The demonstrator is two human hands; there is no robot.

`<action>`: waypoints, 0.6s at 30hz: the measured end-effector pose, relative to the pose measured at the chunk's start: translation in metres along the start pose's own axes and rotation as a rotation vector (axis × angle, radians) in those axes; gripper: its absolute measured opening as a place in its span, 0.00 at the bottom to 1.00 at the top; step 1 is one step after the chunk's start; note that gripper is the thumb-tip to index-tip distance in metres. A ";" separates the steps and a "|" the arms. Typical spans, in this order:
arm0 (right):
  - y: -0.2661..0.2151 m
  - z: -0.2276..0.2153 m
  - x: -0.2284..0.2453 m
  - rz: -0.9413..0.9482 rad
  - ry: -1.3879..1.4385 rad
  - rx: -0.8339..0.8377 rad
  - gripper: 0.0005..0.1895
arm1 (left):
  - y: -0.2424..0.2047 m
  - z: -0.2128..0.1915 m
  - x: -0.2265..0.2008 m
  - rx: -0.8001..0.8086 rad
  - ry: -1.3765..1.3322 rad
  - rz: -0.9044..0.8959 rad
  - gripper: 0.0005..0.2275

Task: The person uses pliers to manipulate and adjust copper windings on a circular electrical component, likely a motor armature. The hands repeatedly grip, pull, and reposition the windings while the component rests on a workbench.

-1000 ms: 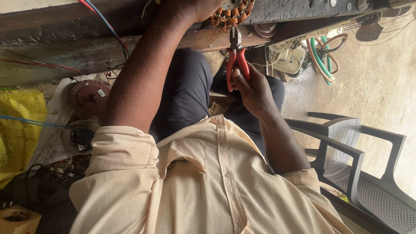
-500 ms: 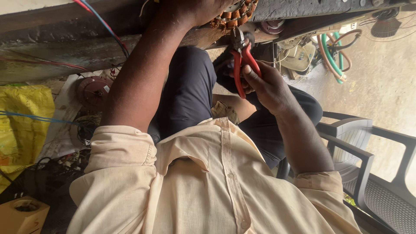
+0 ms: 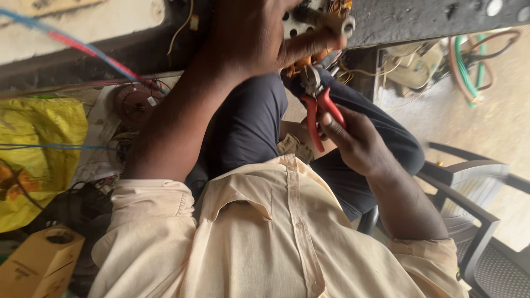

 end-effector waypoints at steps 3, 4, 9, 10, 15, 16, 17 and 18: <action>0.000 0.009 -0.008 0.079 0.097 0.070 0.32 | 0.000 -0.004 -0.009 0.024 0.052 0.006 0.26; 0.001 0.013 -0.008 0.086 0.181 0.081 0.31 | 0.002 -0.007 -0.012 0.026 0.066 0.014 0.27; 0.008 0.025 -0.004 0.069 0.407 0.132 0.23 | 0.016 -0.019 -0.016 0.032 0.108 0.031 0.27; 0.011 0.026 -0.004 0.040 0.445 0.147 0.22 | 0.018 -0.020 -0.017 0.036 0.109 0.031 0.28; 0.017 0.038 -0.017 -0.030 0.580 0.174 0.19 | 0.020 -0.018 -0.015 0.055 0.083 -0.001 0.29; 0.021 0.040 -0.020 -0.040 0.591 0.184 0.18 | 0.020 -0.018 -0.014 0.045 0.075 -0.007 0.28; 0.023 0.044 -0.025 -0.041 0.608 0.199 0.17 | 0.017 -0.018 -0.014 0.045 0.072 -0.012 0.27; 0.025 0.048 -0.030 -0.042 0.625 0.213 0.16 | 0.015 -0.018 -0.013 0.044 0.070 -0.016 0.27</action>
Point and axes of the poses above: each hand's wrist, its own y-axis towards the middle knuckle, its own z-axis out of the palm, x = y × z, the point moved 9 cm from there along y, towards the middle knuckle
